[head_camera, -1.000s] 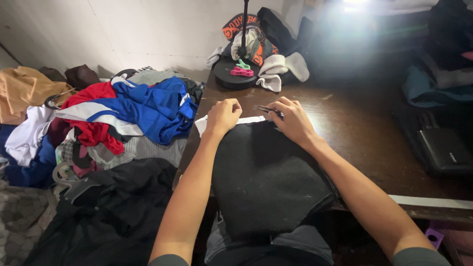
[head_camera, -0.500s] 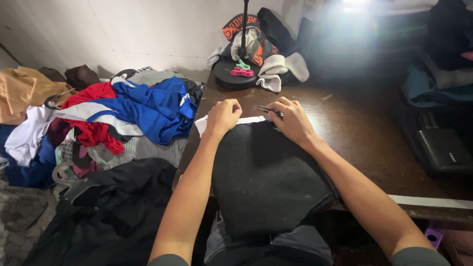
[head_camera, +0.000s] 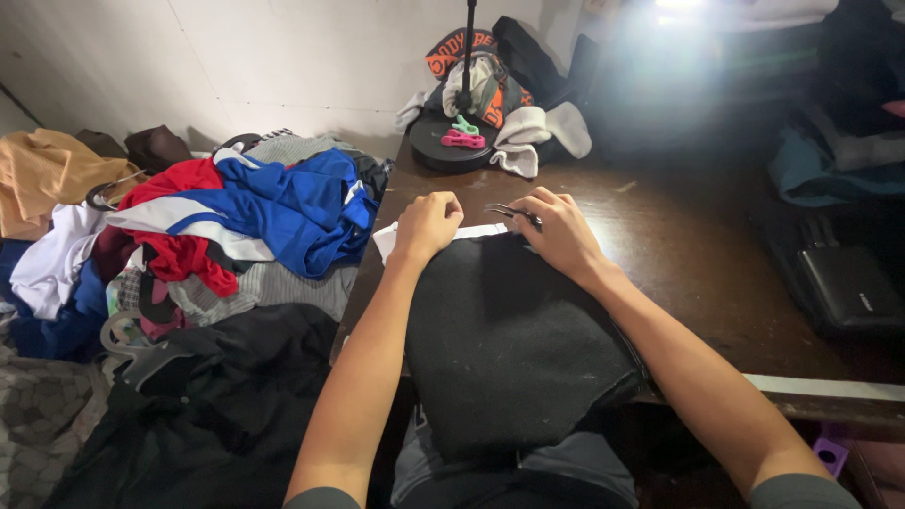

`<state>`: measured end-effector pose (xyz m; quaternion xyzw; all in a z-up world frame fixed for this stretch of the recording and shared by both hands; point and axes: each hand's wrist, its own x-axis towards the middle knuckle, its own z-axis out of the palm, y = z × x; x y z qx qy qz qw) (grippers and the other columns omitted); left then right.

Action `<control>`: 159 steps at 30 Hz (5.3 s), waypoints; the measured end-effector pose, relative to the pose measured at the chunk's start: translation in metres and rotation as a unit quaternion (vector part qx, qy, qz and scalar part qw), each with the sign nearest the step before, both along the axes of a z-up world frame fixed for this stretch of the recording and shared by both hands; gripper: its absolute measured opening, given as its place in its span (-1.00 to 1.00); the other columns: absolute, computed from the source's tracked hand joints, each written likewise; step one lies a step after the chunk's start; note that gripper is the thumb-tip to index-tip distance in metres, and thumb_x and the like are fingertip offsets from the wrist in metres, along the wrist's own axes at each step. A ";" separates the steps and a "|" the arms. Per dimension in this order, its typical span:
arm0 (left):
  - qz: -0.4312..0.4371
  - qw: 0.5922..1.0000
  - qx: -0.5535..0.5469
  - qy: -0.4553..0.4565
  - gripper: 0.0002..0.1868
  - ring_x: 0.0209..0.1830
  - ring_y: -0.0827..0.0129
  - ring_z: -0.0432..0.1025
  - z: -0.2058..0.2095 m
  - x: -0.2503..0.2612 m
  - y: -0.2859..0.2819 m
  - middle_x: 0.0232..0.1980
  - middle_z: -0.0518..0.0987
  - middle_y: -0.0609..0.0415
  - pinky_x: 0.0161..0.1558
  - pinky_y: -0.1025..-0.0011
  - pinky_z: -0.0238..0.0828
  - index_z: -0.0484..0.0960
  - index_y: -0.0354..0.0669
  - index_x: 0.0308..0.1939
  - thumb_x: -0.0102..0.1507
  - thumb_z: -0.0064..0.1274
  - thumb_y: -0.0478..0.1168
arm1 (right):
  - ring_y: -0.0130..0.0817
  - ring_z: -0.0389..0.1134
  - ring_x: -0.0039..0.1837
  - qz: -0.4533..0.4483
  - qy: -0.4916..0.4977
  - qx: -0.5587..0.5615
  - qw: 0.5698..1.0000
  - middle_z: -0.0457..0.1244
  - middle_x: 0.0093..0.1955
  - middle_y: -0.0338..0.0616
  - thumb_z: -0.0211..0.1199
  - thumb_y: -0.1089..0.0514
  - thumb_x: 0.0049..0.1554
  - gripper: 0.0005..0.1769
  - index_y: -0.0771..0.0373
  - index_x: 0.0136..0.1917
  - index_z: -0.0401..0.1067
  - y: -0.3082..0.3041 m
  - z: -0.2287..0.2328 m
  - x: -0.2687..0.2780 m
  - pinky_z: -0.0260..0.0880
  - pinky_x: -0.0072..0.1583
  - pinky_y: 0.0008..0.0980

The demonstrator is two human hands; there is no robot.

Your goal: The person uses tweezers to pick small white lint particles off a black piece of fabric held on their lap. The person repeatedly uses the tweezers to lift the lint and places it on the table.

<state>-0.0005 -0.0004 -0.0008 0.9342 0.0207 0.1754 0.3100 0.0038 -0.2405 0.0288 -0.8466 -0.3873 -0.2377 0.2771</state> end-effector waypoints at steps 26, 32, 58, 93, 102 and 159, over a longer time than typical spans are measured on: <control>-0.004 0.999 -0.007 -0.040 -0.86 -0.13 -0.04 0.58 -0.004 0.003 0.001 -0.22 0.70 -0.07 -0.07 0.07 0.49 0.74 0.00 -0.27 0.20 0.10 -0.15 | -0.05 0.37 0.09 0.030 -0.042 0.011 0.999 0.36 -0.01 -0.06 0.28 0.19 0.18 -0.83 0.23 0.04 0.55 -0.003 0.004 0.003 0.27 0.24 -0.14; -0.021 0.997 0.006 -0.079 -0.86 -0.17 -0.05 0.59 -0.010 0.012 0.005 -0.25 0.70 -0.07 -0.10 0.06 0.49 0.74 -0.02 -0.29 0.19 0.12 -0.13 | -0.16 0.42 0.03 0.027 -0.020 0.076 0.997 0.36 -0.01 -0.05 0.29 0.26 0.21 -0.85 0.30 0.06 0.55 -0.028 0.022 -0.009 0.38 0.13 -0.23; -0.158 0.987 0.015 -0.022 -0.68 -0.18 0.15 0.62 0.012 -0.013 -0.013 -0.22 0.72 -0.02 -0.10 0.22 0.49 0.73 -0.16 -0.22 0.18 0.26 0.01 | -0.13 0.36 0.15 -0.077 -0.011 -0.029 0.997 0.39 -0.01 -0.19 0.37 0.21 0.11 -0.84 0.22 0.00 0.59 -0.083 0.002 -0.152 0.35 0.25 -0.19; -0.159 0.987 0.015 -0.012 -0.70 -0.18 0.15 0.62 0.013 -0.013 -0.013 -0.23 0.72 -0.02 -0.10 0.21 0.49 0.74 -0.12 -0.21 0.17 0.25 0.01 | -0.13 0.37 0.01 -0.138 0.066 0.032 0.988 0.37 -0.12 -0.14 0.37 0.22 0.09 -0.87 0.27 -0.07 0.55 -0.064 -0.002 -0.164 0.39 0.06 -0.19; -0.163 0.986 0.036 -0.027 -0.69 -0.16 0.08 0.61 0.007 -0.005 -0.013 -0.21 0.72 -0.06 -0.08 0.16 0.50 0.75 -0.10 -0.23 0.16 0.23 0.04 | -0.22 0.39 -0.04 -0.139 0.072 0.049 0.986 0.37 -0.14 -0.16 0.35 0.21 0.09 -0.88 0.26 -0.08 0.54 -0.068 0.008 -0.167 0.43 0.00 -0.28; -0.125 0.992 0.017 0.014 -0.74 -0.10 0.07 0.60 0.008 -0.009 -0.012 -0.19 0.72 -0.01 -0.03 0.17 0.48 0.73 -0.05 -0.16 0.20 0.16 -0.02 | 0.05 0.41 -0.08 -0.092 -0.012 0.105 0.990 0.35 -0.13 0.05 0.27 0.16 0.15 -0.85 0.31 -0.16 0.51 0.017 -0.046 0.096 0.39 -0.01 -0.07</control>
